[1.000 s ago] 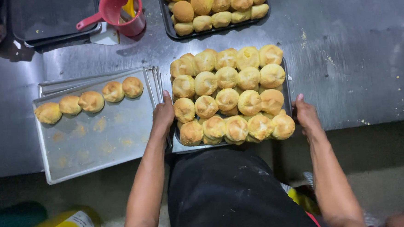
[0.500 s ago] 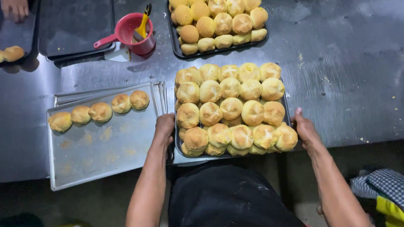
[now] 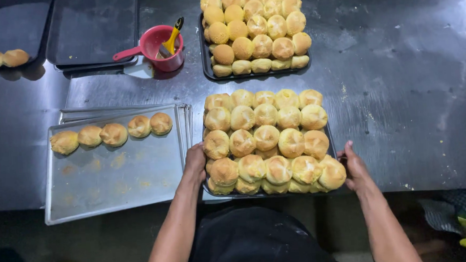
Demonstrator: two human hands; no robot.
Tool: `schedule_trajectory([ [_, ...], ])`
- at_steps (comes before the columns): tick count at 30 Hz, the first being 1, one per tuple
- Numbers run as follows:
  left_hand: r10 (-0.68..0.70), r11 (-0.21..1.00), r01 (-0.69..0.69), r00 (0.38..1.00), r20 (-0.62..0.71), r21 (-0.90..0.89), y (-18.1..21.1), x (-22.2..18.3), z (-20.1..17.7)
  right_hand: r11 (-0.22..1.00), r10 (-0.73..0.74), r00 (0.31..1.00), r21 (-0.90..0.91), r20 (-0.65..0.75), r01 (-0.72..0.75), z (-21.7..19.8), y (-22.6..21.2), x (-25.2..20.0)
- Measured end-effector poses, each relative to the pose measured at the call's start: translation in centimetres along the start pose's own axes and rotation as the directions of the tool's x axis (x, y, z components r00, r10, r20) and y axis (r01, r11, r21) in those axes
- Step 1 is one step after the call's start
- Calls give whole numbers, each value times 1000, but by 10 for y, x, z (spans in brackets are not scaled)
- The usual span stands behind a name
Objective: Transferring and organizing baked bread rolls between different trays on a prep table.
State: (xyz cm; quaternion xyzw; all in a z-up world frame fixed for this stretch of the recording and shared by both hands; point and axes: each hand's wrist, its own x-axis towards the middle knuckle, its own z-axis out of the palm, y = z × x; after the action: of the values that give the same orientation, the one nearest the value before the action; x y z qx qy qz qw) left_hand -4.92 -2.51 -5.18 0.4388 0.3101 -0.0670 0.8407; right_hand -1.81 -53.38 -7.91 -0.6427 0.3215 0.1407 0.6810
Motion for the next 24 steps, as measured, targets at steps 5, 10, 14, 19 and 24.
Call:
schedule_trajectory([
  [5,97,991,-96,995,0,-97,-23,0,-14,984,-3,989,175,146,-22,-5,8,10],
  [10,154,976,-151,988,6,-155,0,-42,-16,988,-6,985,151,172,-21,11,-15,-19],
  [14,200,953,-204,979,-43,-223,14,-66,-43,989,-64,974,147,215,33,33,-24,-25],
  [19,301,907,-327,944,-137,-264,50,-121,-103,998,-40,961,55,275,26,144,-81,-128],
  [24,385,847,-439,895,-224,-299,93,-192,-191,996,-59,901,-30,429,80,265,-81,-195],
])
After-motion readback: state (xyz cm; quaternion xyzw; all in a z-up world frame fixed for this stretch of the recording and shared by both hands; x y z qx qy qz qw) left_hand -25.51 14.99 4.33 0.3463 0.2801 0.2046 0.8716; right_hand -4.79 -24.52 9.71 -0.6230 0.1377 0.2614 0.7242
